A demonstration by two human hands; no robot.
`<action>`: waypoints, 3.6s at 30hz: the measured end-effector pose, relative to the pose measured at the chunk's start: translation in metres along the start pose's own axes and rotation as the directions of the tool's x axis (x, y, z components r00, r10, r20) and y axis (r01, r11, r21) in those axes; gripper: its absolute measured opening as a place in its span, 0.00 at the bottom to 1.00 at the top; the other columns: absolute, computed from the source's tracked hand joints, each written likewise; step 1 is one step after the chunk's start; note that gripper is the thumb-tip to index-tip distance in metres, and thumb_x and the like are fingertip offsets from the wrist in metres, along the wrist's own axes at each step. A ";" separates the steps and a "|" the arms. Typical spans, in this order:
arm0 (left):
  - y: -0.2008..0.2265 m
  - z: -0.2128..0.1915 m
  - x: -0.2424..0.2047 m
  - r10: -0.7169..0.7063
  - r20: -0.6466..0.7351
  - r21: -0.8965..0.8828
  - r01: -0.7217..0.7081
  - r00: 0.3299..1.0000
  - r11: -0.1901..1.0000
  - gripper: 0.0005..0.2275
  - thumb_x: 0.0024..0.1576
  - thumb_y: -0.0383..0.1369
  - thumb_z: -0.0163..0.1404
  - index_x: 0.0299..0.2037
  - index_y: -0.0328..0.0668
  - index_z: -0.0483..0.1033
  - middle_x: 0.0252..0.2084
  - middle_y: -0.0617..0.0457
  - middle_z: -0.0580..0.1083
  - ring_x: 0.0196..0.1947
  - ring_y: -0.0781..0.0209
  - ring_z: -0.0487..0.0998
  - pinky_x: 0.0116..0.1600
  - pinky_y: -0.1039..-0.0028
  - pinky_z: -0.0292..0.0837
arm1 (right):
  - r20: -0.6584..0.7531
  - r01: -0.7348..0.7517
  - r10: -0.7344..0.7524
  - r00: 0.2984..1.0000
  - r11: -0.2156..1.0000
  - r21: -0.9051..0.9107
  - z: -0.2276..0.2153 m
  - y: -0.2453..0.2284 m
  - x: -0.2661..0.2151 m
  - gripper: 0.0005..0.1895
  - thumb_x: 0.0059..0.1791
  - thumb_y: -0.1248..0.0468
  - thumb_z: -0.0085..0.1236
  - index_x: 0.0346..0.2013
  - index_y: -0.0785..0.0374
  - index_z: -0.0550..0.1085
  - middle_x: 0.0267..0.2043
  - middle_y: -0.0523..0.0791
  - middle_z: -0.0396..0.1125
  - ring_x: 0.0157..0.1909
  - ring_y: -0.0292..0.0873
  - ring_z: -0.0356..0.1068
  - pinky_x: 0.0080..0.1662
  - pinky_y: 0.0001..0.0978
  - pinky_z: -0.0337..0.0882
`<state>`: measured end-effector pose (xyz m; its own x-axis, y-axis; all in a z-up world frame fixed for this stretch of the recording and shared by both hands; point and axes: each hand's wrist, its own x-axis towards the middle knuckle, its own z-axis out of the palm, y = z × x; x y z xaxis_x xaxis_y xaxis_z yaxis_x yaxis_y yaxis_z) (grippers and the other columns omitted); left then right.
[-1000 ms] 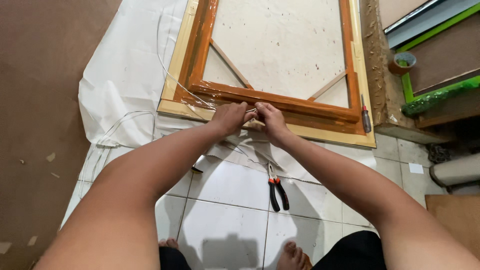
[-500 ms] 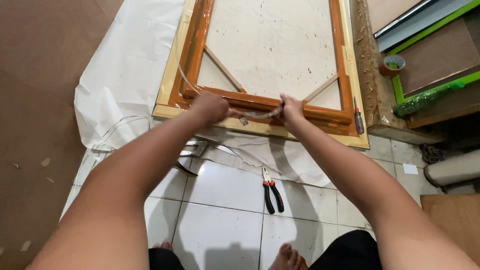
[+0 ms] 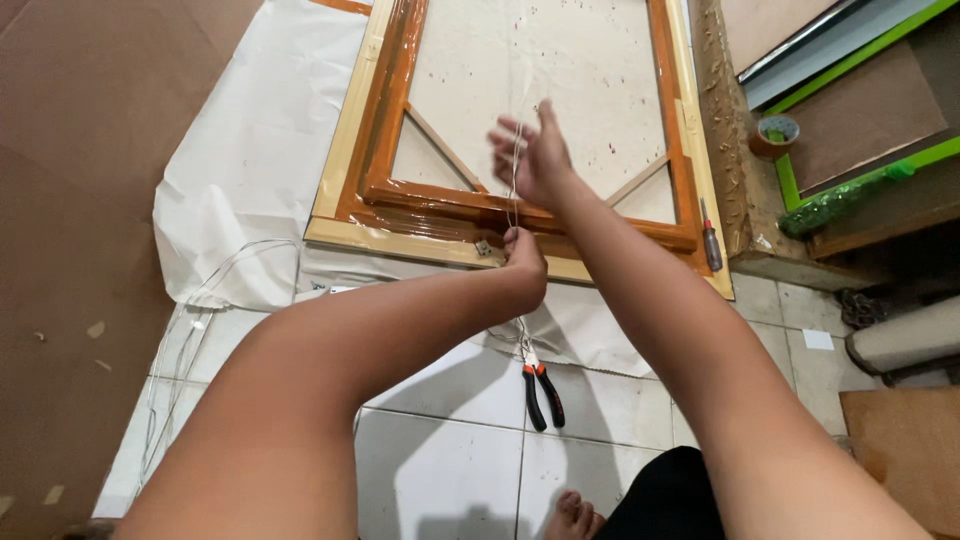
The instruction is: The person twists wires together by hand and then uses pliers to secure the wire to a bracket on the back of a large wooden picture frame.
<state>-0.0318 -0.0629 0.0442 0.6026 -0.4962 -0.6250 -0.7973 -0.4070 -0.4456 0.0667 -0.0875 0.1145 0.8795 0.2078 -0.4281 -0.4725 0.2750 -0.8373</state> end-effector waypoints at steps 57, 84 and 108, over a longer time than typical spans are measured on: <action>-0.045 0.159 0.068 -0.237 -0.373 -0.661 -0.078 0.897 0.747 0.30 0.68 0.58 0.32 0.40 0.45 0.84 0.41 0.42 0.87 0.47 0.40 0.90 0.52 0.49 0.85 | -0.010 0.044 0.135 0.991 -0.391 -0.919 -0.151 0.106 -0.014 0.40 0.59 0.27 0.30 0.38 0.43 0.87 0.45 0.52 0.83 0.59 0.60 0.82 0.58 0.52 0.79; -0.075 0.218 0.093 -0.394 -0.168 -0.902 0.020 0.904 0.432 0.15 0.68 0.50 0.44 0.61 0.64 0.71 0.60 0.57 0.74 0.66 0.50 0.76 0.67 0.46 0.74 | -0.132 -0.115 0.028 0.991 -0.336 -0.935 -0.187 0.110 -0.009 0.28 0.57 0.31 0.43 0.39 0.41 0.84 0.43 0.51 0.83 0.56 0.62 0.83 0.56 0.53 0.78; -0.084 0.218 0.102 -0.320 -0.784 -0.390 -0.021 0.532 0.920 0.08 0.60 0.45 0.55 0.44 0.57 0.79 0.46 0.58 0.74 0.49 0.55 0.75 0.48 0.62 0.68 | 0.167 0.133 -0.289 0.943 -0.132 -0.982 -0.155 0.134 0.039 0.16 0.58 0.43 0.60 0.43 0.51 0.78 0.39 0.53 0.79 0.45 0.65 0.81 0.47 0.59 0.77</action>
<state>0.0896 0.0882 -0.1217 0.6019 -0.7350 0.3121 -0.7339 -0.6633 -0.1467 0.0461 -0.1884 -0.0673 0.9563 0.2730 -0.1052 0.2347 -0.9306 -0.2809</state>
